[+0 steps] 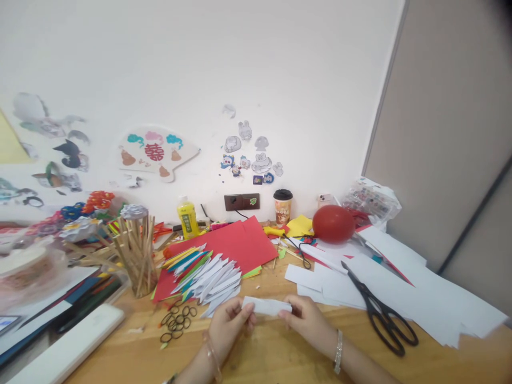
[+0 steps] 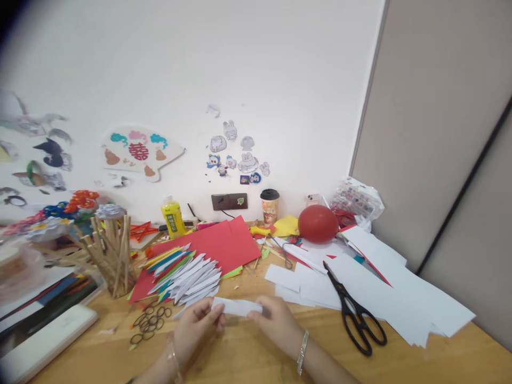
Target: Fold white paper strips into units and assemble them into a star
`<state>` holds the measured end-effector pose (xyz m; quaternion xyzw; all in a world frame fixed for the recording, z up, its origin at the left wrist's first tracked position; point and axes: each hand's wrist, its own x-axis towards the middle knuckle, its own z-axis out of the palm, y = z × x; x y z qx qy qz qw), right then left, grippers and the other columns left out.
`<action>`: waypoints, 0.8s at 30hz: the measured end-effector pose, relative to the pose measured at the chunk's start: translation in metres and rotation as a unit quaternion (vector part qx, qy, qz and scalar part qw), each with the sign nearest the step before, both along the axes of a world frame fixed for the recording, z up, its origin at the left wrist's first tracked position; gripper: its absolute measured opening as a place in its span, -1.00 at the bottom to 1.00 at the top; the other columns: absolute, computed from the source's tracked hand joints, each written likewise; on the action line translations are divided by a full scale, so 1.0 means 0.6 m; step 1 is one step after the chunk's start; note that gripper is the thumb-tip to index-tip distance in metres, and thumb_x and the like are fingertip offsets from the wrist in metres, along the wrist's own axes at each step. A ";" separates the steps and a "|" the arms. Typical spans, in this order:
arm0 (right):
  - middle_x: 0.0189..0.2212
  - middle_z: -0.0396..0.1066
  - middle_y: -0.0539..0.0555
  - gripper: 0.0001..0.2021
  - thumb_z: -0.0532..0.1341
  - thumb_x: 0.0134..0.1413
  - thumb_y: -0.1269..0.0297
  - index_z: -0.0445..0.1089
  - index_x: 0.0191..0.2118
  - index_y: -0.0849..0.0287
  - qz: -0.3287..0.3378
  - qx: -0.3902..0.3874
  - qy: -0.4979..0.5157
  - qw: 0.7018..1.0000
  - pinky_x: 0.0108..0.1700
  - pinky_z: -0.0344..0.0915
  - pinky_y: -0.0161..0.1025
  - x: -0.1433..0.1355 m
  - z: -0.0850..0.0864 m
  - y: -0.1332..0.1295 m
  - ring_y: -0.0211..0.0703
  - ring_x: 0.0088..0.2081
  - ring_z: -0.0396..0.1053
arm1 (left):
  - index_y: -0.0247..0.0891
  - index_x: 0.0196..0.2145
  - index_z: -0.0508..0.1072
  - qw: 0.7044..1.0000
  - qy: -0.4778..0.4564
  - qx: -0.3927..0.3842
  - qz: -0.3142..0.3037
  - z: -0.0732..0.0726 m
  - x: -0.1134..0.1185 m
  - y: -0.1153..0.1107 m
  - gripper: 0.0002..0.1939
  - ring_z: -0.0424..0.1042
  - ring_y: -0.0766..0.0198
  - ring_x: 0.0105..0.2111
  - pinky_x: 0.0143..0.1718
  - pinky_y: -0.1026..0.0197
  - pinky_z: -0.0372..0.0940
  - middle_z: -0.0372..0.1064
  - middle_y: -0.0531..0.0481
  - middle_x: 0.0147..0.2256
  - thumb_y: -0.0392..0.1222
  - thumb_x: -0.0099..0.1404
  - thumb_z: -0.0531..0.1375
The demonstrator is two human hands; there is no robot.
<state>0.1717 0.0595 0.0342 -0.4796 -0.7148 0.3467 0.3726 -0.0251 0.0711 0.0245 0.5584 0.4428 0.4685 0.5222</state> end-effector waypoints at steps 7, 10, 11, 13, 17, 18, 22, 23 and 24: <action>-0.65 0.20 -0.08 -0.73 0.08 0.05 0.22 0.22 -0.59 0.21 -0.040 0.069 -0.062 0.995 -0.50 0.04 -0.39 0.005 -0.018 0.008 -0.32 -0.56 0.14 | -0.36 -0.51 0.40 0.992 -0.091 -0.084 -0.012 0.009 0.004 0.003 -0.54 0.32 0.41 -0.64 -0.57 0.37 0.20 0.40 0.01 -0.59 0.15 -0.13 0.30; -0.62 0.25 -0.04 -0.73 0.06 0.09 0.22 0.27 -0.56 0.21 -0.062 0.148 -0.132 0.978 -0.46 0.04 -0.37 -0.003 -0.022 0.004 -0.30 -0.53 0.17 | -0.38 -0.40 0.41 0.975 -0.125 -0.176 -0.047 0.006 0.018 -0.007 -0.48 0.39 0.37 -0.56 -0.50 0.36 0.25 0.45 -0.08 -0.48 0.15 -0.16 0.31; -0.61 0.27 -0.02 -0.72 0.05 0.11 0.21 0.29 -0.55 0.21 -0.051 0.178 -0.157 0.970 -0.45 0.04 -0.36 -0.007 -0.021 0.000 -0.28 -0.52 0.18 | -0.40 -0.40 0.42 0.972 -0.124 -0.187 -0.068 0.004 0.023 -0.011 -0.47 0.40 0.36 -0.54 -0.47 0.35 0.27 0.46 -0.11 -0.47 0.15 -0.15 0.31; -0.59 0.31 0.01 -0.69 0.01 0.15 0.19 0.31 -0.52 0.20 -0.011 0.233 -0.198 0.952 -0.44 0.04 -0.34 -0.015 -0.018 -0.009 -0.26 -0.51 0.20 | -0.42 -0.43 0.41 0.970 -0.119 -0.187 -0.101 0.002 0.032 -0.019 -0.48 0.41 0.35 -0.52 -0.44 0.35 0.28 0.45 -0.13 -0.49 0.16 -0.12 0.30; -0.54 0.34 0.05 -0.65 -0.04 0.17 0.07 0.35 -0.40 0.18 0.044 0.285 -0.202 0.936 -0.40 0.06 -0.30 -0.019 -0.009 -0.019 -0.22 -0.47 0.24 | -0.37 -0.38 0.38 0.967 -0.146 -0.194 -0.083 0.003 0.034 -0.023 -0.49 0.43 0.30 -0.51 -0.42 0.30 0.29 0.45 -0.06 -0.53 0.14 -0.12 0.30; -0.53 0.35 0.04 -0.64 -0.05 0.16 0.05 0.35 -0.37 0.17 0.048 0.283 -0.192 0.938 -0.40 0.06 -0.30 -0.018 -0.007 -0.020 -0.21 -0.46 0.25 | -0.36 -0.35 0.37 0.965 -0.154 -0.196 -0.077 0.003 0.032 -0.021 -0.49 0.44 0.29 -0.50 -0.41 0.29 0.30 0.45 -0.05 -0.52 0.13 -0.13 0.31; -0.51 0.37 0.02 -0.70 0.00 0.15 0.09 0.36 -0.36 0.15 0.055 0.243 -0.175 0.953 -0.40 0.07 -0.31 -0.014 -0.003 -0.020 -0.22 -0.45 0.27 | -0.35 -0.28 0.34 0.964 -0.153 -0.200 -0.083 0.001 0.023 -0.014 -0.50 0.44 0.28 -0.49 -0.40 0.27 0.29 0.45 -0.05 -0.50 0.06 -0.09 0.30; -0.51 0.38 0.02 -0.74 0.03 0.14 0.14 0.36 -0.38 0.15 0.055 0.230 -0.176 0.956 -0.40 0.07 -0.32 -0.015 -0.002 -0.020 -0.22 -0.45 0.28 | -0.35 -0.26 0.34 0.964 -0.150 -0.200 -0.086 0.001 0.022 -0.014 -0.51 0.44 0.27 -0.49 -0.40 0.26 0.29 0.45 -0.05 -0.50 0.03 -0.07 0.30; -0.51 0.38 0.01 -0.78 0.04 0.13 0.19 0.36 -0.41 0.15 0.052 0.218 -0.176 0.959 -0.40 0.07 -0.32 -0.015 -0.002 -0.020 -0.23 -0.45 0.28 | -0.36 -0.23 0.33 0.965 -0.150 -0.198 -0.089 0.002 0.022 -0.015 -0.52 0.44 0.25 -0.49 -0.38 0.24 0.29 0.45 -0.05 -0.51 -0.01 -0.06 0.29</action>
